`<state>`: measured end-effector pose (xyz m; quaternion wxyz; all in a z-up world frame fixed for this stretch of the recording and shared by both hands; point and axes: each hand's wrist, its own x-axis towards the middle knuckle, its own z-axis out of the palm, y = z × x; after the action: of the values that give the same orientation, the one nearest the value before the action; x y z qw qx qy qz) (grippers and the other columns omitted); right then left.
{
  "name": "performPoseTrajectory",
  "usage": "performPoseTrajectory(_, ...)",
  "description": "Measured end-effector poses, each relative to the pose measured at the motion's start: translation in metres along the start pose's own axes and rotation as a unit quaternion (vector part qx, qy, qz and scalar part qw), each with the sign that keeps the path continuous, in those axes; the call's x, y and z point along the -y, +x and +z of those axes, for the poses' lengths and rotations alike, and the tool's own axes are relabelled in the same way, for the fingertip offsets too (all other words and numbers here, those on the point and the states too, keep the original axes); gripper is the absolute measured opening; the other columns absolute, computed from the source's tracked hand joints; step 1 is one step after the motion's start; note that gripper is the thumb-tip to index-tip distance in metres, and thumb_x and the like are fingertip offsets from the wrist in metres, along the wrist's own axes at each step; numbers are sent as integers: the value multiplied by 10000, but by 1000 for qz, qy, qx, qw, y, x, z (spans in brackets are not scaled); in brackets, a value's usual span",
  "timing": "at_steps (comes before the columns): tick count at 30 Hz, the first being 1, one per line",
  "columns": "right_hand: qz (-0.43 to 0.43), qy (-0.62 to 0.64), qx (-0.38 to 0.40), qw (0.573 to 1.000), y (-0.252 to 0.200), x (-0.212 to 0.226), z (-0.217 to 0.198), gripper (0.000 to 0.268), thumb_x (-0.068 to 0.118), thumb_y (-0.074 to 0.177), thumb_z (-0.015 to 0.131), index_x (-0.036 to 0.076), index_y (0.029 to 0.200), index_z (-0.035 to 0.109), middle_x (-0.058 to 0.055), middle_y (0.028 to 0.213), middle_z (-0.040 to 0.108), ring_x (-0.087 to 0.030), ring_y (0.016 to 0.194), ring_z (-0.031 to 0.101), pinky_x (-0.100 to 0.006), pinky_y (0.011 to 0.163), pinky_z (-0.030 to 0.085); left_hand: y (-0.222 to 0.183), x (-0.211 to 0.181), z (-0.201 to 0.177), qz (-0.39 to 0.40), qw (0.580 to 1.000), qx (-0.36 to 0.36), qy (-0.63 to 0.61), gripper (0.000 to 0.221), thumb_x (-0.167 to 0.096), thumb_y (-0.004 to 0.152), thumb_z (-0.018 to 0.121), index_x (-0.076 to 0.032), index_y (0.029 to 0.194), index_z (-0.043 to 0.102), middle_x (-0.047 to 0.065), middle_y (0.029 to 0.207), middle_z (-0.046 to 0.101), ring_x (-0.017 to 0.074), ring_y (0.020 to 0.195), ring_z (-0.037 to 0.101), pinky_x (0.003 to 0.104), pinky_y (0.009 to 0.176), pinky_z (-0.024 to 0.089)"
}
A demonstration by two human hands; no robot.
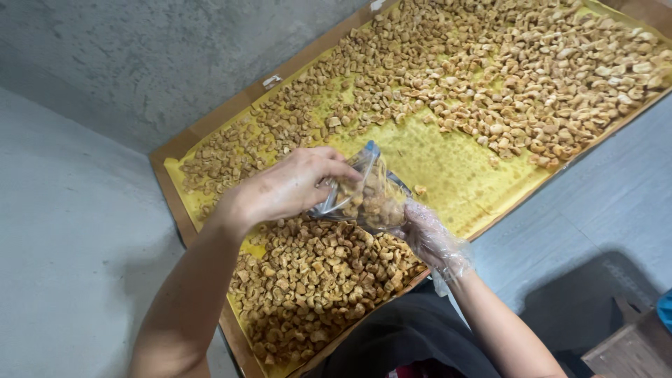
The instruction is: The person scoops dried fruit pieces from a large yellow tray into clear plastic bags, weighs each bag on a digital scale, and places the sealed bags into a blue basket. The process repeats continuously with consistent hand movements and tool use.
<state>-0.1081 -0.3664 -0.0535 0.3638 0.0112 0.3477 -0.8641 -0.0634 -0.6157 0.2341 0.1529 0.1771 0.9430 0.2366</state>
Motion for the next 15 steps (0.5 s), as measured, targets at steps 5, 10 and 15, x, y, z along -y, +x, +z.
performPoseTrajectory(5, 36, 32, -33, 998, 14, -10, -7, 365, 212, 982, 656, 17, 1279, 571, -139, 1309, 651, -236, 1188, 666, -403, 1026, 581, -1, 6, 10, -9, 999, -31, 22, 336, -190, 889, 678, -130, 1219, 707, 69, 1149, 660, 211, 995, 663, 316, 916, 587)
performPoseTrajectory(10, 51, 54, -15, 997, 19, -11, -4, 334, 202, 945, 655, 37, 1232, 611, -103, 1244, 698, -209, 1125, 682, -354, 951, 591, -5, 17, 4, 50, 994, -94, 24, 270, -241, 999, 608, -95, 1204, 707, 73, 1192, 673, 194, 1043, 671, 321, 925, 580)
performPoseTrajectory(15, 61, 51, -8, 997, 26, -14, -11, 298, 195, 959, 661, 38, 1206, 605, -100, 1210, 700, -195, 1089, 693, -325, 910, 617, -4, 19, -6, -74, 996, 28, 42, 278, -224, 1059, 524, -92, 1256, 669, 112, 1145, 617, 229, 1003, 615, 364, 863, 526)
